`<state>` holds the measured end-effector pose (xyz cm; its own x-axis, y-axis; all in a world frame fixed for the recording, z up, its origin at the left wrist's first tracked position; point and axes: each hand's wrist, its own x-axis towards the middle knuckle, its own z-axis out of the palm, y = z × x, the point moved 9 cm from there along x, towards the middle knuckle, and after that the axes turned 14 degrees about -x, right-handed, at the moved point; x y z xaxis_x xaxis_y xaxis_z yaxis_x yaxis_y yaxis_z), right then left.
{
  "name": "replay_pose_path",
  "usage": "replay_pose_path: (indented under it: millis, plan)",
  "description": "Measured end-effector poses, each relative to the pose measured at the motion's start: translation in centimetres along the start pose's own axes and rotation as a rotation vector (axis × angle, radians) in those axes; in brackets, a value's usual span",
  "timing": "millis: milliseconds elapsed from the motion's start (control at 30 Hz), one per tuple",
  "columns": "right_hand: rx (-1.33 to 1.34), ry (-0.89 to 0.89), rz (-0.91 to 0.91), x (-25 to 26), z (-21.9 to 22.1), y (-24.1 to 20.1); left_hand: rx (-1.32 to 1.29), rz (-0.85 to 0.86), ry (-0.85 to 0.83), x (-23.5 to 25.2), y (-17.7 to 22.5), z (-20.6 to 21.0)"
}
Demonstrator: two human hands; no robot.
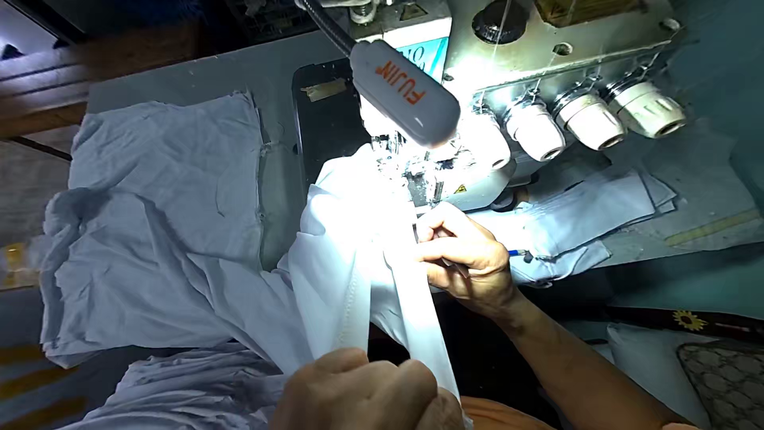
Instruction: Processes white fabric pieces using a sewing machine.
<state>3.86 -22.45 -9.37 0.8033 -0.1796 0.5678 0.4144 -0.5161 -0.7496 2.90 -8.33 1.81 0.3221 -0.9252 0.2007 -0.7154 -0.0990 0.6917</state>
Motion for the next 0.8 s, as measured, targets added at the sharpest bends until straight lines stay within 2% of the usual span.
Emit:
replay_pose_path:
  millis: [133,267,433,567,700,800]
  plan:
    - [-0.024,0.026,-0.054,1.0,0.0,0.2,0.059,-0.025,0.001,0.1,-0.6,1.0]
    - [-0.062,0.039,-0.093,2.9,0.0,0.6,0.092,0.034,0.073,1.0,-1.4,0.8]
    - [-0.102,-0.010,-0.124,1.7,-0.3,-0.3,0.162,-0.004,0.055,1.0,-1.4,1.7]
    - [-0.131,0.020,-0.130,2.5,0.0,0.3,0.185,0.038,0.076,1.8,-2.9,2.0]
    - [-0.176,0.051,-0.089,3.6,0.0,0.7,0.280,0.063,0.141,2.9,-3.6,1.7]
    - [-0.159,0.231,0.053,1.1,-0.6,0.4,0.418,0.022,0.273,2.3,-2.2,1.5]
